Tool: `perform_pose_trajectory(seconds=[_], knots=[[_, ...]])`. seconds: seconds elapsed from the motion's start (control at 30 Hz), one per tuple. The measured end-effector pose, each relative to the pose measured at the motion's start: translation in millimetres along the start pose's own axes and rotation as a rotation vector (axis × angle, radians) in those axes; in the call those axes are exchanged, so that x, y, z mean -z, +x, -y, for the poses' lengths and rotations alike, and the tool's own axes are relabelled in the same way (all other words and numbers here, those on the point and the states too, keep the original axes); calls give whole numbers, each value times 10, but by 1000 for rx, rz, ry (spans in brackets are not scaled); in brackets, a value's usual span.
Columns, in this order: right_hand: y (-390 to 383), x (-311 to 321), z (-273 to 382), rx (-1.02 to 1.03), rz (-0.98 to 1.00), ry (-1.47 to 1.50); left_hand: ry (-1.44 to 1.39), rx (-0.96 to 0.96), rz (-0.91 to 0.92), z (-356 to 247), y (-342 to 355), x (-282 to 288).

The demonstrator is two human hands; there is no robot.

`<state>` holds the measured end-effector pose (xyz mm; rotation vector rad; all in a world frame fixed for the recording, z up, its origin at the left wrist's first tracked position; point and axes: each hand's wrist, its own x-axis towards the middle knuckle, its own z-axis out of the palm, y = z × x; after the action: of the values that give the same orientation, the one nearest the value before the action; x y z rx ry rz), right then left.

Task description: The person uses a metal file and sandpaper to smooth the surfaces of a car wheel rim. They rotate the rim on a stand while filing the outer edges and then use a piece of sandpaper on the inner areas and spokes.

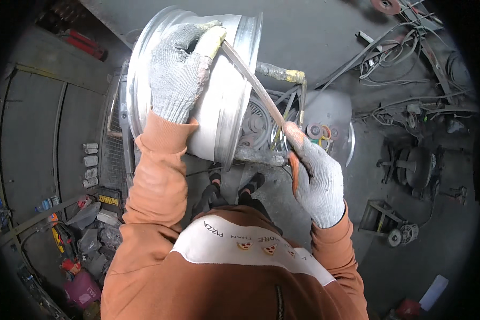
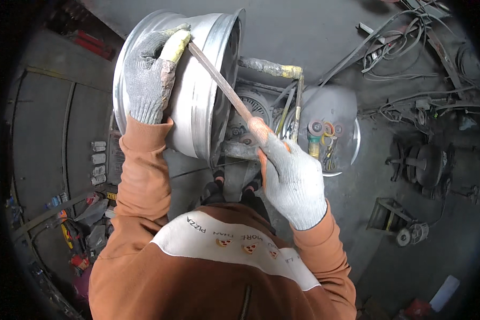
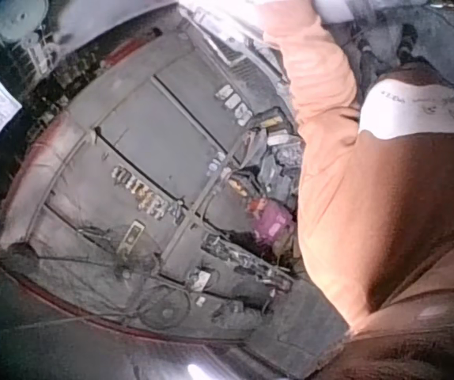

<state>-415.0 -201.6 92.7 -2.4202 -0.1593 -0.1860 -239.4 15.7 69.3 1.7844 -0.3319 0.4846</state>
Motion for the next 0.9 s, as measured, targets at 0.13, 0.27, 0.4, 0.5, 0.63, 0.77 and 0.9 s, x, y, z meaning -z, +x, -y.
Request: perform_pose_trajectory(seconds=[0.13,0.27,0.4,0.5,0.63,0.77,0.9], knots=[[-548,107,-187,74,-35,-58,124,-299,303,-60,-88,90],[-589,171,-61,-52,70,-86,-46,-170,306,-25,-124,92],[51,-122,27,33,-37,-12,-176,10,97,77,-113,61],[13,-110,-6,28,-66,54,-443,20,-105,161,-143,-26],[-122,-92,-88,53,-65,58,39,-30,-46,-46,-68,-47],[-170,-45,-60,-2,-34,52,232,97,54,-86,-67,-21],[-459,45,-37,-36,19,-42,232,-130,203,-71,-85,83]])
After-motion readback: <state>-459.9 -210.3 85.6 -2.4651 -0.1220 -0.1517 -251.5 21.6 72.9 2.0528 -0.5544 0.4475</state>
